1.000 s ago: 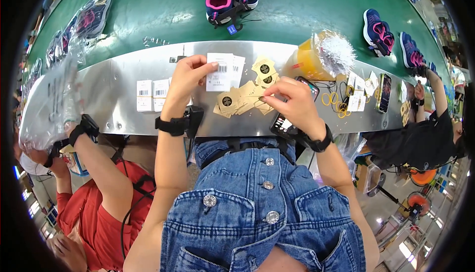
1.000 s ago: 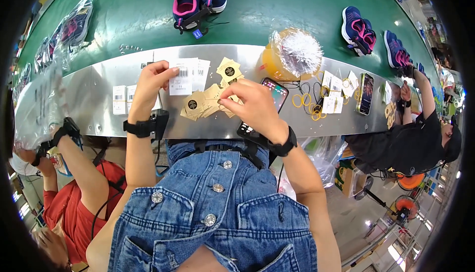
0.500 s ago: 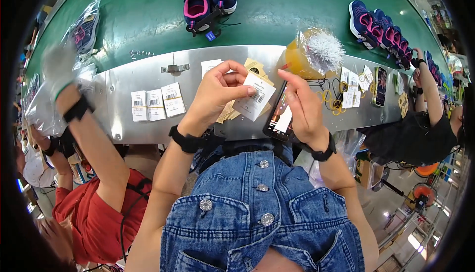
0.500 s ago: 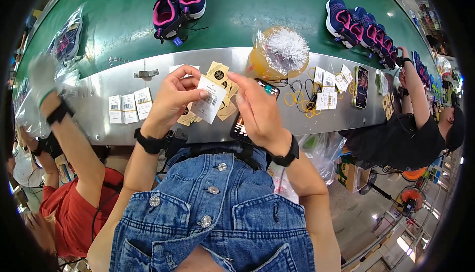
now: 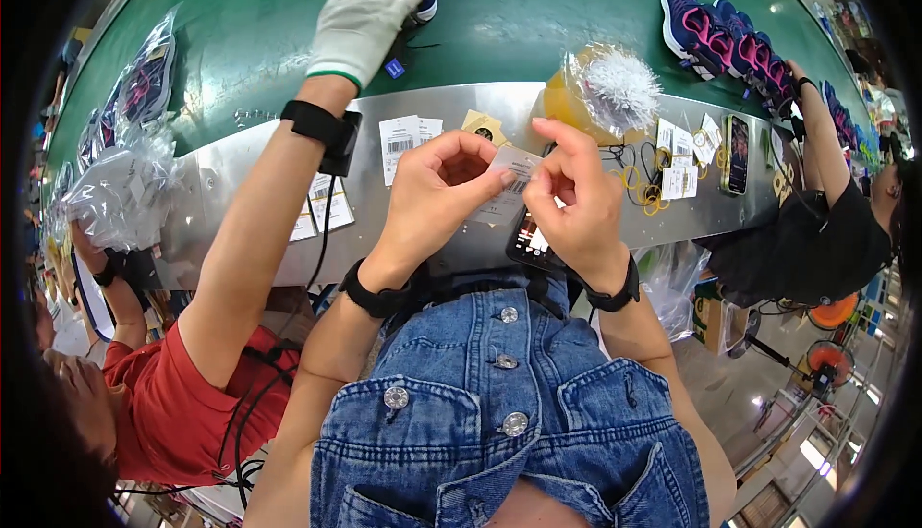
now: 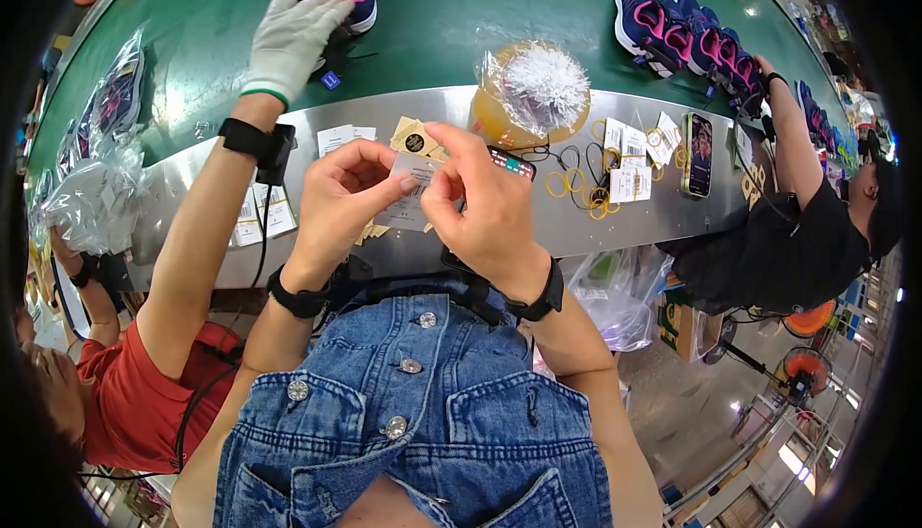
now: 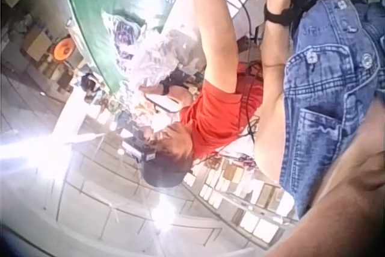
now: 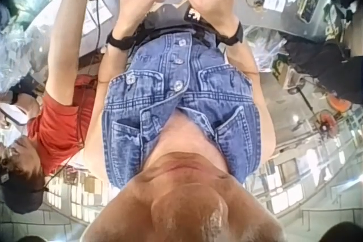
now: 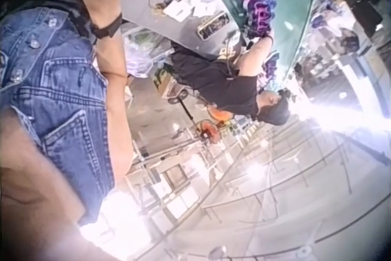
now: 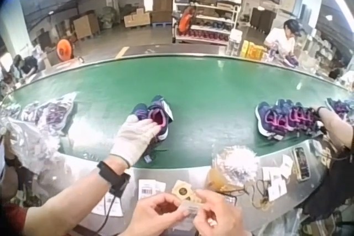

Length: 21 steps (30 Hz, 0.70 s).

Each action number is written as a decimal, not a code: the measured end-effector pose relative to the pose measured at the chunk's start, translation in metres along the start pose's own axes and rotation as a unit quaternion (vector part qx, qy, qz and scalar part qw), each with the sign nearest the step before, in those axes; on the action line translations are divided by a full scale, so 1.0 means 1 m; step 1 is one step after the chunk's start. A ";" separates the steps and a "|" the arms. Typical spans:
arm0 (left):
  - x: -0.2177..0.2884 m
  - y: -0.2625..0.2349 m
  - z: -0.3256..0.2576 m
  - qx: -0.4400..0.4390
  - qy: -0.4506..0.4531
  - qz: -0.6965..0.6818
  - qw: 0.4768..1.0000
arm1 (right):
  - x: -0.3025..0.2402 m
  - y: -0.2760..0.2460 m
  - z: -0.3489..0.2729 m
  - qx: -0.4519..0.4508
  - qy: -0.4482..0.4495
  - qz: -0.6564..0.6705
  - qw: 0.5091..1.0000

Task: Attaching tags and labels to athletic shoes on a factory production line.

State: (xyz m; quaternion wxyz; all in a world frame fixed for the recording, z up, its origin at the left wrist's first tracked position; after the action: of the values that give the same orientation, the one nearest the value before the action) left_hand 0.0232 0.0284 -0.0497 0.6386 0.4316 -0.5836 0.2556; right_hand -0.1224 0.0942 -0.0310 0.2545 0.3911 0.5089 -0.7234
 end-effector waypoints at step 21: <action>0.040 0.044 0.047 -0.167 0.467 0.357 0.792 | 0.011 -0.076 0.043 0.027 0.034 0.165 0.985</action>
State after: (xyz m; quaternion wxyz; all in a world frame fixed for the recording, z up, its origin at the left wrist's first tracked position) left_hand -0.0302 0.0029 -0.0028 0.7587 -0.0924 -0.3606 0.5345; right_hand -0.1996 0.0811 0.0082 0.3425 0.5006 0.4262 -0.6712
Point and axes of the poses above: each hand's wrist, its own z-axis towards the middle knuckle, its own y-axis out of the palm, x = y × z, the point moved 1 cm from there along z, towards the middle knuckle, and after that the axes turned 10 degrees about y, right-handed, at the moved point
